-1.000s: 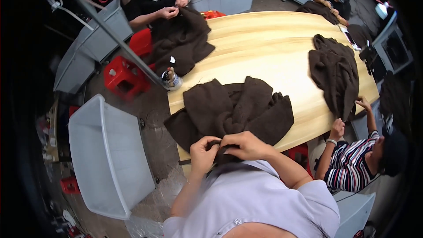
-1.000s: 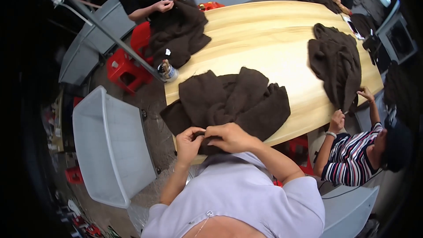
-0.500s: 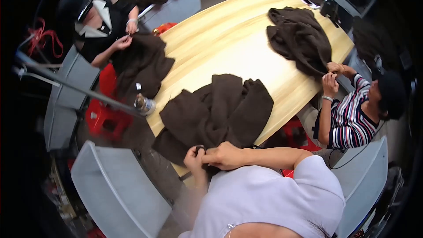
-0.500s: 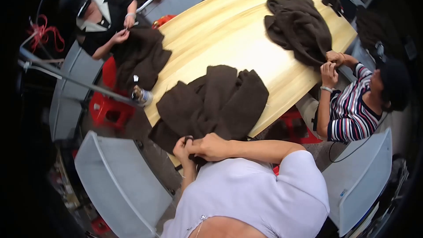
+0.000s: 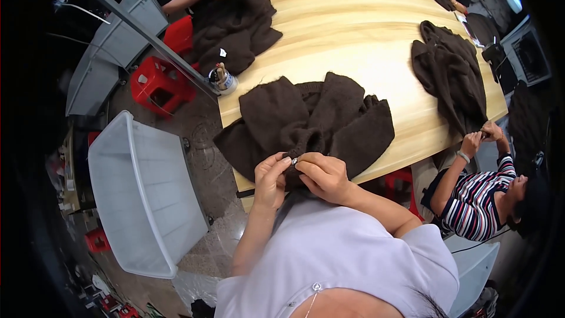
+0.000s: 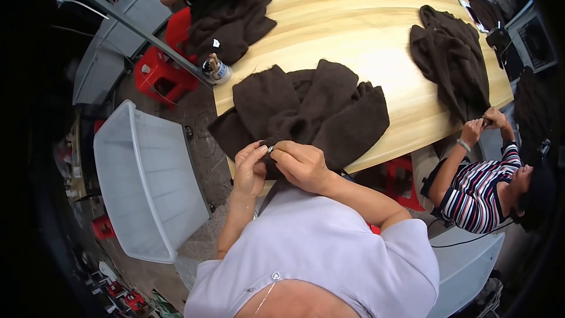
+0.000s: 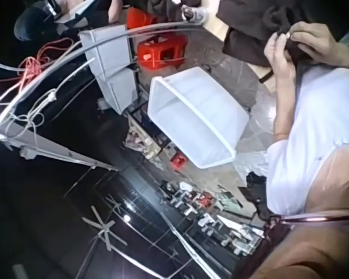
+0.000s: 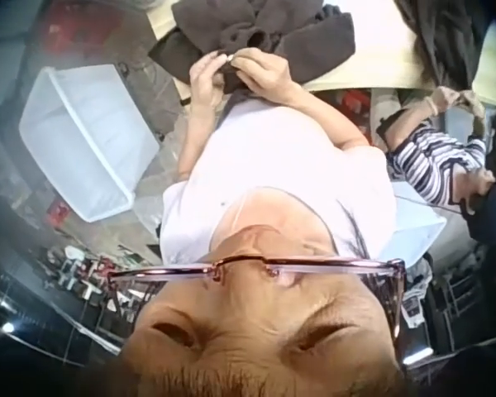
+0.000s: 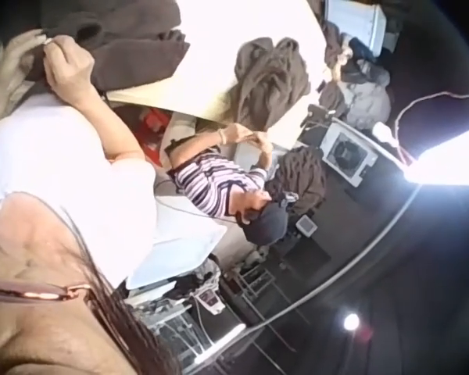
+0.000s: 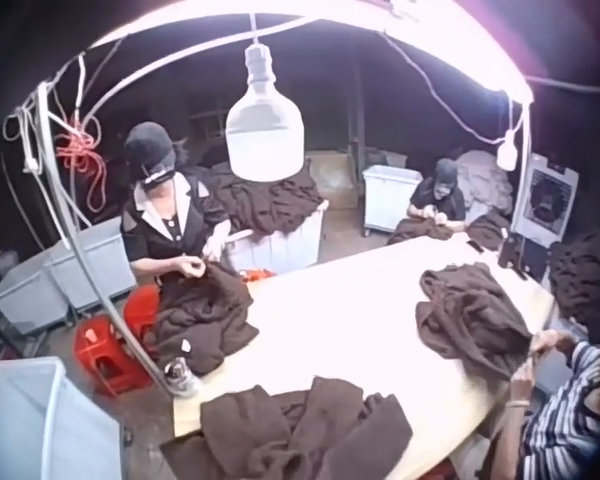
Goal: The recorder folds brown fabric garments at a table and then uses a thread nipper to remove loose threads from their jeans while sitting on the floor.
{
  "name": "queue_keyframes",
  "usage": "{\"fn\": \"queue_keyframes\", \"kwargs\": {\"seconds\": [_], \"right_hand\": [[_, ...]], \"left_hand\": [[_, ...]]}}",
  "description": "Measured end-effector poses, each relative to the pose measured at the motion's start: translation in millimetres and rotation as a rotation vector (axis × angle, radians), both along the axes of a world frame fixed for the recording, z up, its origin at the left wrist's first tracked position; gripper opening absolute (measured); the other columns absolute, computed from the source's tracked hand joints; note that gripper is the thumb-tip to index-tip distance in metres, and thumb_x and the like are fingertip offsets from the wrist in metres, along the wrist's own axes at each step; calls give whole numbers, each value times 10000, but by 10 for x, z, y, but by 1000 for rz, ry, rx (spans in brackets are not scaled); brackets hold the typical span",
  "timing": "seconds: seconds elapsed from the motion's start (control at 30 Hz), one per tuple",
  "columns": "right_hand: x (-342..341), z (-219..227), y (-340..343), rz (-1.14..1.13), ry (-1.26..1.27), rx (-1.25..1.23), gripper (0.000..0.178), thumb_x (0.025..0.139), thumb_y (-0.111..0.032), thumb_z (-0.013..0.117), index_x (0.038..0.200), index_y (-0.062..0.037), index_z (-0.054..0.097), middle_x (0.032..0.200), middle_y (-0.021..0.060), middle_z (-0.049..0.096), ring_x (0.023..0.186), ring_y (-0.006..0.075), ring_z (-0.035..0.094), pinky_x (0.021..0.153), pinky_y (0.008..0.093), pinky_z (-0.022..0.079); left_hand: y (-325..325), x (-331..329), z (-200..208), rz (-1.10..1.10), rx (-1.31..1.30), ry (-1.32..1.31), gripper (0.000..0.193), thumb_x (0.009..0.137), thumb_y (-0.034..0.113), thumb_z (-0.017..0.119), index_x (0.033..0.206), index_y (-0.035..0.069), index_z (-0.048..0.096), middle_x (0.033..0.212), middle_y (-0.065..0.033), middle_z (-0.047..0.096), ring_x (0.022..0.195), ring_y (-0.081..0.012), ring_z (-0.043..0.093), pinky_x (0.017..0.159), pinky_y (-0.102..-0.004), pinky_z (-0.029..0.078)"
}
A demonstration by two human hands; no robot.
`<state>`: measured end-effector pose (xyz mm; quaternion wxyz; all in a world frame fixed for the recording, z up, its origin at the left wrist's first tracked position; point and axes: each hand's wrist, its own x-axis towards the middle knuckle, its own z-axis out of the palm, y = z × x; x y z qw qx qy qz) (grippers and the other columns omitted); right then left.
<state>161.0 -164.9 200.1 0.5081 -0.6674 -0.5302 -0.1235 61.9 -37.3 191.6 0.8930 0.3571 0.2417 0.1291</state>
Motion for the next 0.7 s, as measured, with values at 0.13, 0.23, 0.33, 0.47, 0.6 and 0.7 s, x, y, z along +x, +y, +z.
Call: {"fn": "queue_keyframes", "kwargs": {"seconds": [0.13, 0.23, 0.33, 0.47, 0.6, 0.7], "right_hand": [[-27, -10, 41, -6, 62, -6, 243, 677, 50, 668, 911, -10, 638, 885, 103, 643, 669, 231, 646, 554, 303, 522], [10, 61, -1, -31, 86, -15, 235, 728, 43, 644, 948, -36, 654, 868, 96, 638, 678, 253, 643, 556, 320, 522], [52, -55, 12, -76, 109, -1, 222, 707, 24, 651, 913, -60, 649, 853, 75, 629, 661, 243, 626, 557, 323, 515], [-92, -88, 66, -111, 107, 5, 129, 729, -18, 675, 801, -56, 576, 839, 45, 572, 656, 212, 613, 524, 323, 487], [-86, -117, -1, -41, 251, -56, 145, 765, -36, 671, 853, -41, 556, 891, 35, 539, 676, 237, 610, 515, 344, 476], [-33, -106, -79, 66, 429, -188, 176, 752, -13, 662, 891, -63, 568, 908, 49, 545, 736, 280, 615, 569, 394, 485]], "left_hand": [[39, -29, 2, 6, 21, 2, 132, 896, 36, 587, 998, -26, 644, 933, -59, 676, 825, -97, 624, 767, -230, 496], [50, -13, 57, -32, 186, 147, 136, 894, 51, 617, 999, -30, 645, 935, -43, 666, 845, -89, 611, 781, -235, 487], [20, 74, -42, -15, 237, 124, 205, 872, 7, 630, 1068, -51, 620, 999, -79, 657, 906, -142, 617, 829, -265, 488], [11, -27, 45, 25, 290, 155, 142, 890, -53, 588, 1029, -59, 617, 961, -79, 656, 864, -129, 617, 802, -237, 489], [-3, -38, -96, 37, 513, 130, 110, 888, -65, 592, 990, -31, 618, 939, -68, 654, 835, -116, 611, 783, -230, 491], [3, -69, -230, 64, 591, 127, 111, 880, -77, 598, 968, -12, 617, 921, -54, 649, 820, -105, 603, 774, -222, 488]]}}
